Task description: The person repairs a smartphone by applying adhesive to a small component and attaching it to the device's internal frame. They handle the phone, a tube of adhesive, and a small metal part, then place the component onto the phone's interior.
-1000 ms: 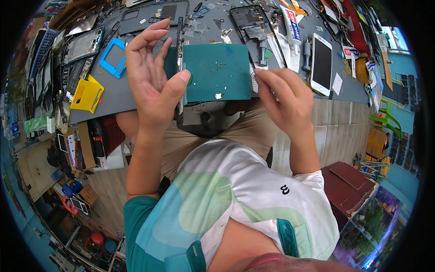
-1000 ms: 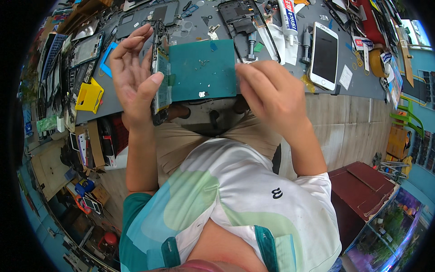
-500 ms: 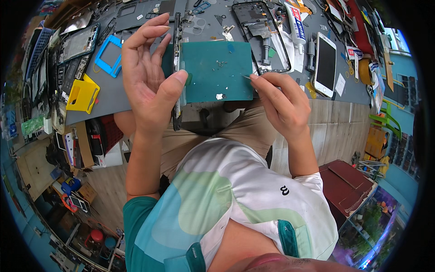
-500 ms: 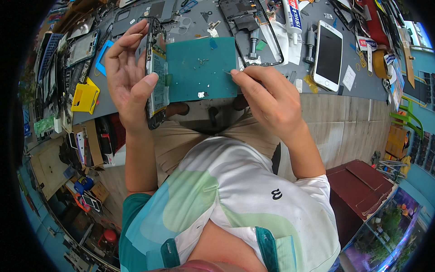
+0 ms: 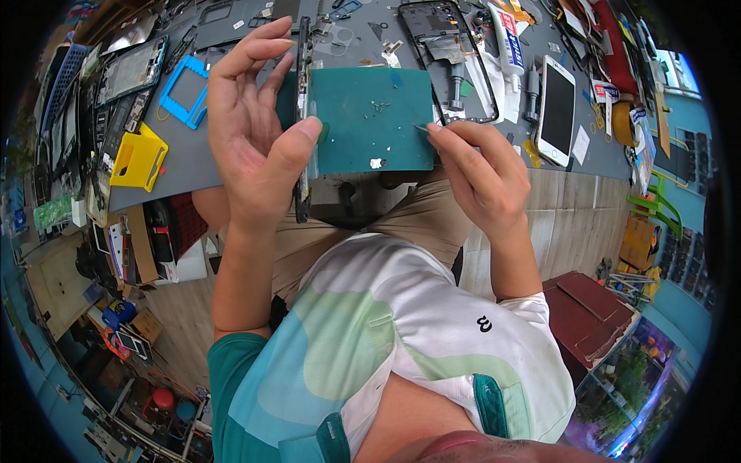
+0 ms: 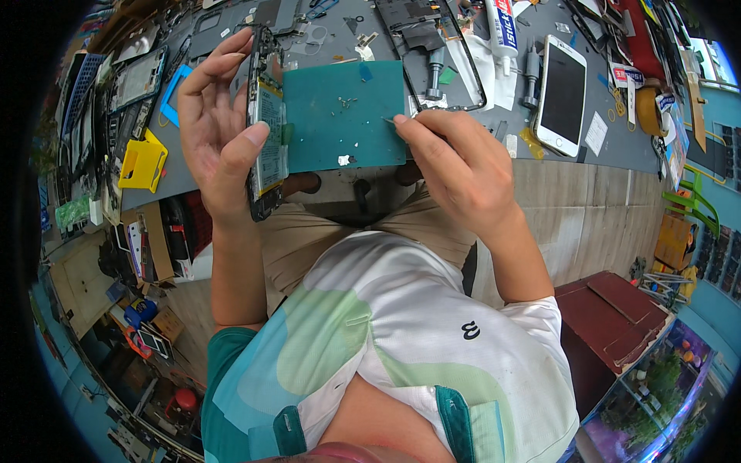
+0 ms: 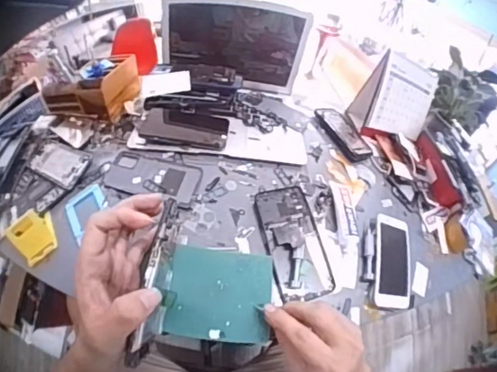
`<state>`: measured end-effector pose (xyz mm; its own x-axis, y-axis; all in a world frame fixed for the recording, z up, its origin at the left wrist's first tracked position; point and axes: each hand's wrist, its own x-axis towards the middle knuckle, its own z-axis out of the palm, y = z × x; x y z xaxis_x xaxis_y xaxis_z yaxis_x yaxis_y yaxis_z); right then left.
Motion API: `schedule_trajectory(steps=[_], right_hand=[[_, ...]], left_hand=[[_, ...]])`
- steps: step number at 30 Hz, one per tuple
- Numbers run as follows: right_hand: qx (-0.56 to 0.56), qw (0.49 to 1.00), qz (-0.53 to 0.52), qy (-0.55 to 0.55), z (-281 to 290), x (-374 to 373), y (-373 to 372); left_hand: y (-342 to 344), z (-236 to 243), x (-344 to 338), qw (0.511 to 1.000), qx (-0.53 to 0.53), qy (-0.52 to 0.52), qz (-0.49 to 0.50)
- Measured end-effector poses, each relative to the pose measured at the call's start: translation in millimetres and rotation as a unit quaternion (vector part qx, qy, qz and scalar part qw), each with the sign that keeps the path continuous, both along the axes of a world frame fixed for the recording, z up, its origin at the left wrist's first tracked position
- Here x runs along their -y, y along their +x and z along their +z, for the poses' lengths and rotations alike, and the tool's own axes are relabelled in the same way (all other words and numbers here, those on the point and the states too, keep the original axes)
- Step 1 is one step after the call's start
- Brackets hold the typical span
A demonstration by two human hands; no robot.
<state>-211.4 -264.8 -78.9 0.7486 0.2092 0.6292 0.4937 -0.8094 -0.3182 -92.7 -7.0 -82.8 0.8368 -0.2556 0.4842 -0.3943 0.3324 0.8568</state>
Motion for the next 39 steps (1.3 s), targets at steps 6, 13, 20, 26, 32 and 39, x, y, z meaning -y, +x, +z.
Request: schedule_trajectory(steps=[6, 13, 20, 26, 32, 39], right_hand=[[0.002, 1.0, 0.0, 0.01, 0, 0, -1], [-0.066, 0.988, 0.0, 0.141, 18, -7, -1], [-0.205, 0.901, 0.073, 0.374, 55, -14, 27], [-0.226, 0.931, 0.06, 0.279, 64, -5, 49], [-0.266, 0.918, 0.022, 0.295, 45, 6, 30], [-0.217, 0.956, 0.023, 0.198, 30, 4, 14]], left_hand=[[1, -1, 0, 1.0, 0.004, 0.001, -0.002], [0, -1, 0, 1.0, -0.001, -0.002, -0.005], [0, 2, 2, 1.0, -0.004, -0.005, -0.007], [0, 0, 2, 1.0, 0.004, -0.008, -0.007], [0, -1, 3, 1.0, -0.005, -0.015, -0.008], [-3, -3, 1, 1.0, 0.004, -0.013, 0.003]])
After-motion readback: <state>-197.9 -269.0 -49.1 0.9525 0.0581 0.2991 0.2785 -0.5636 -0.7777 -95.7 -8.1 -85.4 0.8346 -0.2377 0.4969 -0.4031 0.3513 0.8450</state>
